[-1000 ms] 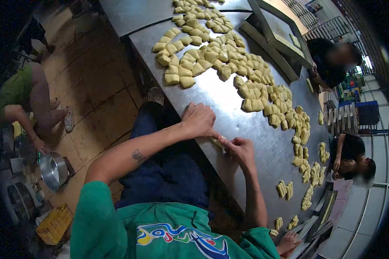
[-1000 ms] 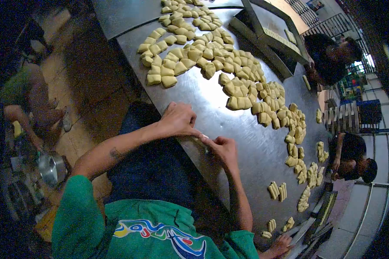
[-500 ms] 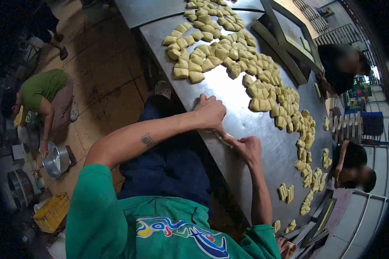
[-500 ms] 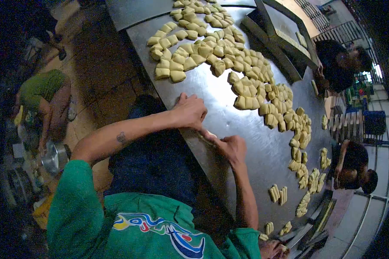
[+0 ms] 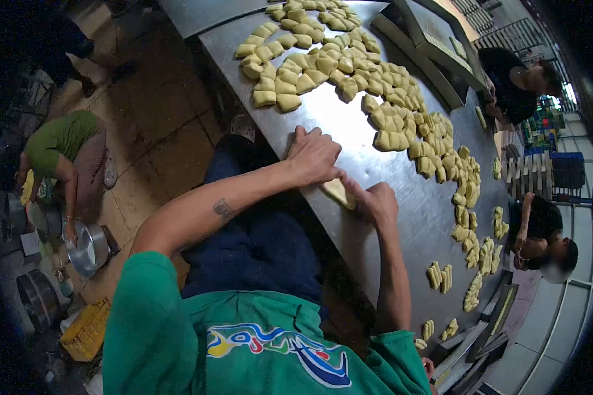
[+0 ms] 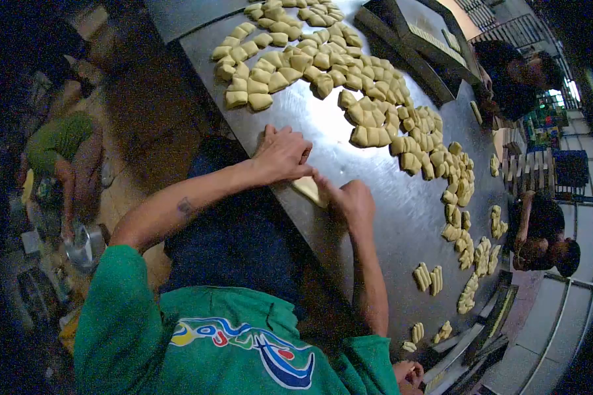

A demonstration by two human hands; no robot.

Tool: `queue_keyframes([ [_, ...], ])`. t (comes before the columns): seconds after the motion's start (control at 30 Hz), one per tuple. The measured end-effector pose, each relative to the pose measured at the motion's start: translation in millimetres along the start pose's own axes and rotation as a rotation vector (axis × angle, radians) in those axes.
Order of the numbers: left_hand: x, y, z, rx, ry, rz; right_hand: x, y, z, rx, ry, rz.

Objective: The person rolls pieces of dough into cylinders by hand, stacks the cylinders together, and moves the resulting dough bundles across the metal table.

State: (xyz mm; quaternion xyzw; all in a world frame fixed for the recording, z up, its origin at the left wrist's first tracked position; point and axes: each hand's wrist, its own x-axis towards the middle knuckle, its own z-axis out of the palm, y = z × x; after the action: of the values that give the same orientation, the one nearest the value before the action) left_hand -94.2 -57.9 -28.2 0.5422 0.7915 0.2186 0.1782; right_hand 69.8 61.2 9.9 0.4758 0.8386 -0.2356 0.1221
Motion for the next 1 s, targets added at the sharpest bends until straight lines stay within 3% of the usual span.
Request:
queue_keyframes([
  [0.1,6.4,-7.0,-6.7,-0.009,0.092,0.004,14.2,23.0,4.7,0.103,-0.080,-0.082],
  [0.17,3.0,-11.8,-18.7,-0.079,-0.106,0.058,10.0,34.7,3.3,0.109,-0.142,-0.176],
  [0.27,-1.2,-13.7,-20.6,-0.045,-0.083,0.133,-8.7,33.8,4.9,0.150,0.013,-0.478],
  [0.37,10.7,0.3,-20.3,0.038,-0.140,0.104,10.5,25.3,5.6,-0.080,0.051,-0.310],
  [0.43,19.1,10.6,-21.4,0.166,-0.202,-0.048,8.7,6.5,-7.6,-0.039,-0.049,-0.149],
  [0.5,15.7,16.7,-15.2,0.187,-0.257,-0.056,3.6,3.2,-9.5,-0.077,-0.044,-0.181],
  [0.57,0.0,9.1,-3.9,0.142,0.023,0.093,-6.6,10.9,-2.5,-0.046,-0.096,-0.127],
  [0.7,1.6,-14.2,-19.8,-0.055,-0.126,0.207,-2.7,36.7,-2.9,-0.048,-0.120,-0.178],
  [0.77,6.9,-18.2,-19.9,-0.067,-0.098,0.189,7.3,40.5,-5.2,0.016,-0.158,-0.189],
  [0.83,4.5,-14.0,-19.0,0.012,-0.073,0.280,2.2,32.4,-3.9,-0.143,-0.046,-0.353],
  [1.0,24.5,10.3,-23.8,0.181,-0.200,0.060,23.9,17.3,-5.9,-0.107,-0.075,-0.224],
])
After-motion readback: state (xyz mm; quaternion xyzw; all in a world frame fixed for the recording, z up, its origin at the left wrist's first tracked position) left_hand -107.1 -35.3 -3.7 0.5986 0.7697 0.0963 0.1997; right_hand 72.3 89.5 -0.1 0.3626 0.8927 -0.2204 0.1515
